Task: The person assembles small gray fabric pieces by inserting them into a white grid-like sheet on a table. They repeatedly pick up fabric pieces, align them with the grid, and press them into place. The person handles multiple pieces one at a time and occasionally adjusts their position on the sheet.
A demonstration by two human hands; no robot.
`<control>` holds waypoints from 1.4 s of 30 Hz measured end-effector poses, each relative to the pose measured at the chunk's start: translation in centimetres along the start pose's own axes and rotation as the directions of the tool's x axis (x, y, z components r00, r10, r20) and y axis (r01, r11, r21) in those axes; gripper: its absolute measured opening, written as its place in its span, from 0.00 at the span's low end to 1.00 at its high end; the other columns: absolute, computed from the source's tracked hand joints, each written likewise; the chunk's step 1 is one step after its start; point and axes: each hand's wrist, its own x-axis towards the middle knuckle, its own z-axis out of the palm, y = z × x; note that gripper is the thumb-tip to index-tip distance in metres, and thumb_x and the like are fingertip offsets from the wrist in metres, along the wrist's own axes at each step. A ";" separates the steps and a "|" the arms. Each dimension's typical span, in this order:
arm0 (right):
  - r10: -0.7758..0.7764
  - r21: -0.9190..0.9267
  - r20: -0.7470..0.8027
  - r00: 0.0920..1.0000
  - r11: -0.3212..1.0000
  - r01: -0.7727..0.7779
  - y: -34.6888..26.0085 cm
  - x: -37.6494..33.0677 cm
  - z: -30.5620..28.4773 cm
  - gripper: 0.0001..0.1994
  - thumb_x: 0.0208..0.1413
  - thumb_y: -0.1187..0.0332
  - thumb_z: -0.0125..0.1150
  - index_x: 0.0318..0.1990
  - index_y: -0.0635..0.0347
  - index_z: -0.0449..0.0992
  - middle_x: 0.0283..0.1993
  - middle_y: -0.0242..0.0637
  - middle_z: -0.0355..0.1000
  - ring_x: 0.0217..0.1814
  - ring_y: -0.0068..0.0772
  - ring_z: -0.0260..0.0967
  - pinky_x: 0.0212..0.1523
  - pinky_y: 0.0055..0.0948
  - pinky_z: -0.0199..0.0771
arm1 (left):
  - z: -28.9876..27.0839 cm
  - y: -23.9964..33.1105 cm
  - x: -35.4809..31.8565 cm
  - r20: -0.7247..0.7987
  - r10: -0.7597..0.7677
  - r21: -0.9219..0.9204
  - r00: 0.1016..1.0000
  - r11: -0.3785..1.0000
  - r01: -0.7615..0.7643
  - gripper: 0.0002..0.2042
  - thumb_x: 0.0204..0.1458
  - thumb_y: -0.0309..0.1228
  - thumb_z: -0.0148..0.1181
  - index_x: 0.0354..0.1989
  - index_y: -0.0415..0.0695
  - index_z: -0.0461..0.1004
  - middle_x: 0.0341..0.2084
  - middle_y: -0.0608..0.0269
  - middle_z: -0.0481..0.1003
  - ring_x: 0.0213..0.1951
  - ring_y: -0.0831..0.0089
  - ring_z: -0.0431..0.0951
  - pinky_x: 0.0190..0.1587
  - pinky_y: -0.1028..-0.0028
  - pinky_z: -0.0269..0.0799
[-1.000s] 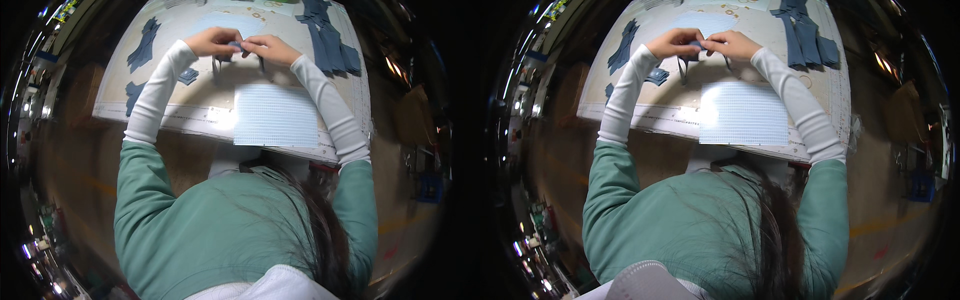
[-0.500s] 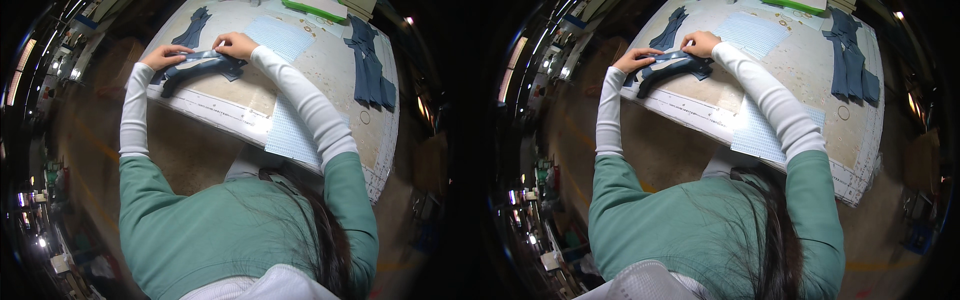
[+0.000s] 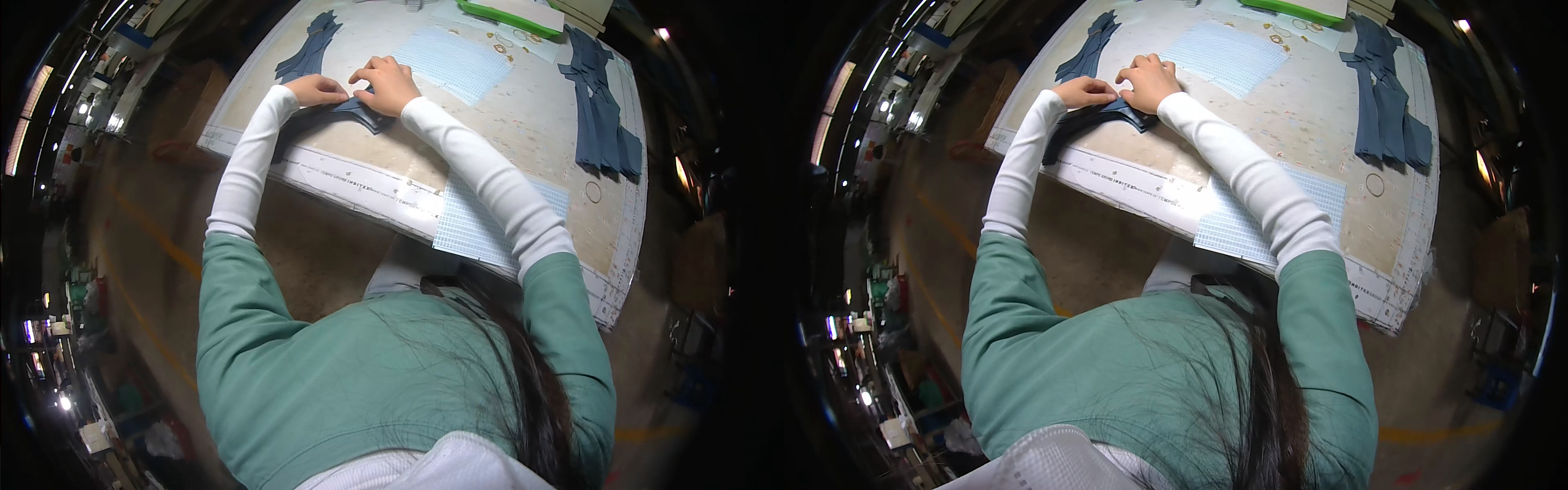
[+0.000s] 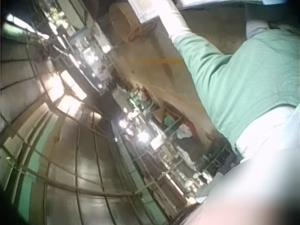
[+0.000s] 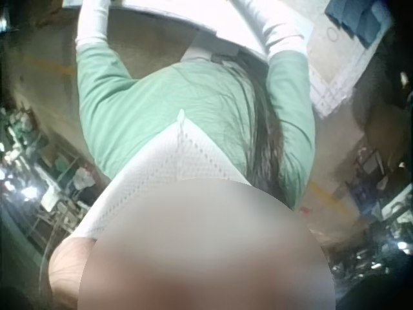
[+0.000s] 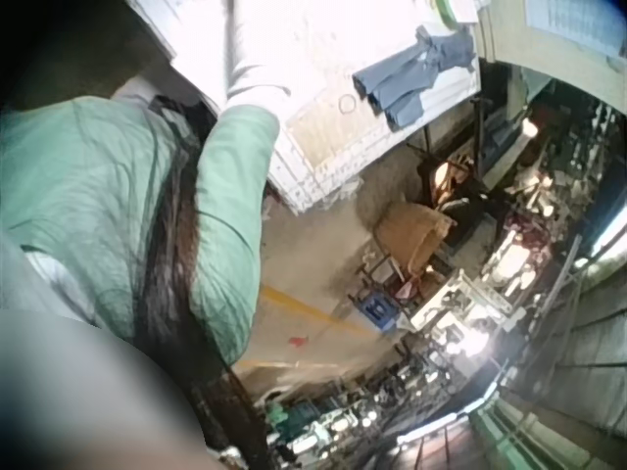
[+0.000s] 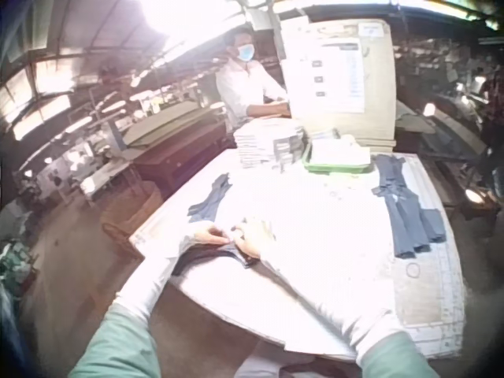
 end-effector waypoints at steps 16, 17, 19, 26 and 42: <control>0.132 0.381 0.037 0.991 0.915 -0.136 6.8 -7.6 -10.9 0.14 0.55 0.55 0.58 0.46 0.47 0.79 0.48 0.30 0.75 0.50 0.29 0.70 0.53 0.35 0.66 | 3.7 3.1 -0.8 -0.033 0.177 -0.267 0.984 0.947 -0.180 0.16 0.46 0.35 0.65 0.42 0.41 0.75 0.35 0.65 0.76 0.39 0.75 0.72 0.47 0.76 0.65; 0.172 0.411 0.036 0.984 0.895 -0.172 7.1 -7.9 -11.4 0.14 0.55 0.54 0.58 0.45 0.47 0.80 0.46 0.32 0.76 0.49 0.29 0.71 0.53 0.34 0.68 | 3.7 4.0 -0.8 -0.081 0.164 -0.268 0.983 0.946 -0.180 0.17 0.47 0.35 0.65 0.43 0.41 0.74 0.35 0.65 0.76 0.39 0.76 0.72 0.47 0.77 0.65; 0.239 0.460 0.015 0.971 0.861 -0.219 7.4 -8.4 -12.3 0.15 0.55 0.52 0.60 0.42 0.49 0.81 0.43 0.34 0.77 0.49 0.31 0.72 0.52 0.31 0.70 | 3.6 6.1 -0.4 -0.217 0.100 -0.538 0.971 0.818 -0.204 0.16 0.50 0.34 0.65 0.46 0.42 0.75 0.38 0.69 0.76 0.42 0.81 0.72 0.49 0.82 0.64; 0.304 0.871 0.162 0.939 0.402 -0.281 6.2 -7.8 -14.1 0.29 0.52 0.43 0.60 0.50 0.60 0.72 0.43 0.34 0.74 0.51 0.29 0.70 0.53 0.30 0.67 | 3.0 15.6 3.1 -0.485 0.361 -0.656 0.797 0.453 -0.604 0.15 0.53 0.27 0.61 0.49 0.39 0.72 0.43 0.66 0.74 0.47 0.79 0.72 0.55 0.80 0.63; 0.104 0.713 -0.279 0.955 0.688 0.133 5.1 -1.7 -15.2 0.14 0.53 0.65 0.64 0.44 0.64 0.79 0.37 0.39 0.78 0.37 0.28 0.75 0.42 0.26 0.76 | -1.8 16.3 2.2 -0.708 0.191 -0.470 0.679 0.590 -0.656 0.14 0.49 0.33 0.67 0.43 0.41 0.78 0.35 0.65 0.79 0.37 0.79 0.78 0.41 0.78 0.72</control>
